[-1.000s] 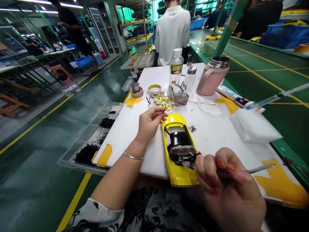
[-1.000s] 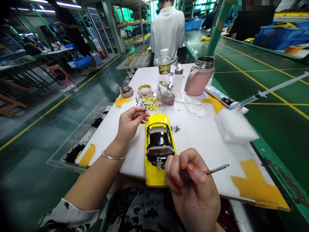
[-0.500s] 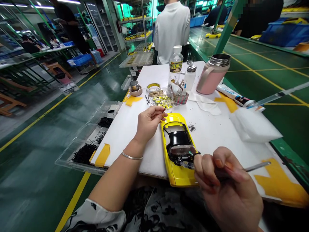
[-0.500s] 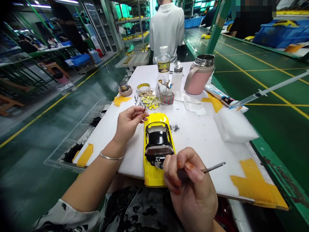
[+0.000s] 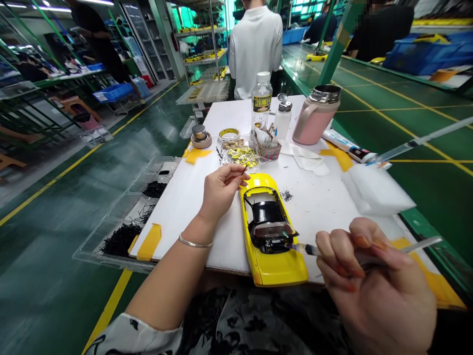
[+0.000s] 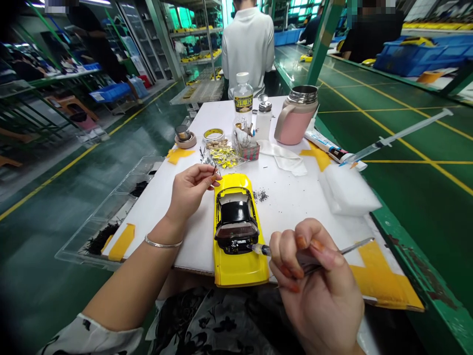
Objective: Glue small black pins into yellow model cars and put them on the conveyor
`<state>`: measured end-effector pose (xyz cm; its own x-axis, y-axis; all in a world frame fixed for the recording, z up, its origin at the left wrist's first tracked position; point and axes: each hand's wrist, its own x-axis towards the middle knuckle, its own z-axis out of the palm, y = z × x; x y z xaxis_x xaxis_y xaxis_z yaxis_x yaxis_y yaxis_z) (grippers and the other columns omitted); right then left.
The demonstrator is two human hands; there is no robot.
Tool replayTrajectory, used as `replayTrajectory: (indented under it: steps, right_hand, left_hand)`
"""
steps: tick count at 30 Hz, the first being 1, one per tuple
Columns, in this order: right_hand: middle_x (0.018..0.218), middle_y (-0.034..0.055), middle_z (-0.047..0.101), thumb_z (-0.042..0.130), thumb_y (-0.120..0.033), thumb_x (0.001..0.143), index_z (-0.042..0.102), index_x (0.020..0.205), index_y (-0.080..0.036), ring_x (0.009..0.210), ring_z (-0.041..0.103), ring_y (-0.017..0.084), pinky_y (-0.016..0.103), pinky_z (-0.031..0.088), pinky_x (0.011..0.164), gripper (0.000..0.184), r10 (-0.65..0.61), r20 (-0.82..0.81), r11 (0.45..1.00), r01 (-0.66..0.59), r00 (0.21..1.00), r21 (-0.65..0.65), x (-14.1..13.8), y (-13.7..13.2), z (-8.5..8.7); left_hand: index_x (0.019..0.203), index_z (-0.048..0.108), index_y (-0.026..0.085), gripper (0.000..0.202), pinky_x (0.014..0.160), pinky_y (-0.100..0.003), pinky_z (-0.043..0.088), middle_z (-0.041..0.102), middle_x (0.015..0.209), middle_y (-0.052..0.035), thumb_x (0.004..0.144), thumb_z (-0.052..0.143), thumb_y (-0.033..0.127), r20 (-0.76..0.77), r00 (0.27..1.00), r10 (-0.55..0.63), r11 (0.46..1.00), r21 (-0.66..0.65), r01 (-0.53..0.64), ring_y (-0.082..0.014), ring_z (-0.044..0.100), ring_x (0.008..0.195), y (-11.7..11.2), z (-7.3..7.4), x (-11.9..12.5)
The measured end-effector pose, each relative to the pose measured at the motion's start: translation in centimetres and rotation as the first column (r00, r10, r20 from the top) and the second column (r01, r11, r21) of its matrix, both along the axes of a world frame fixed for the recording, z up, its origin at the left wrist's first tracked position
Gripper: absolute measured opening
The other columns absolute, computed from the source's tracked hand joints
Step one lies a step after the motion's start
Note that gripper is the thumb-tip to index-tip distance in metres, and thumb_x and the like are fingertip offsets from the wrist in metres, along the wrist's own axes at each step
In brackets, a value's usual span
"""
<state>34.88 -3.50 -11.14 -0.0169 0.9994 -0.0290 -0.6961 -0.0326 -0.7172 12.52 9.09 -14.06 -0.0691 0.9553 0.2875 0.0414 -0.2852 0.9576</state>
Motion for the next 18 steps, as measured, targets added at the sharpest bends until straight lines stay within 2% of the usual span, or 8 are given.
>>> replayTrajectory:
  steps: [9, 18]
  right_hand:
    - [0.053, -0.0033, 0.027, 0.064, -0.03, 0.084, 0.059, 0.075, -0.022, 0.052, 0.022, 0.013, 0.017, 0.013, 0.037, 0.013, -0.058, 0.021, 0.998, 0.059, 0.998, -0.012, 1.06, 0.54, 0.05]
    - [0.054, -0.0032, 0.027, 0.063, -0.03, 0.086, 0.06, 0.076, -0.021, 0.052, 0.022, 0.013, 0.018, 0.014, 0.037, 0.013, -0.032, 0.015, 0.999, 0.032, 0.999, -0.007, 1.23, 0.52, 0.09]
  left_hand:
    - [0.093, 0.071, 0.015, 0.016, 0.067, -0.028, 0.061, 0.077, 0.081, -0.0054, 0.079, 0.075, 0.022, -0.001, 1.0, 0.008, 1.0, -0.006, -0.008, -0.0172, 0.074, 0.072, -0.21, 0.27, 0.09]
    - [0.093, 0.071, 0.015, 0.017, 0.065, -0.027, 0.061, 0.077, 0.081, -0.0057, 0.078, 0.075, 0.022, 0.004, 1.0, 0.015, 1.0, 0.004, -0.015, -0.0175, 0.074, 0.073, -0.25, 0.32, 0.08]
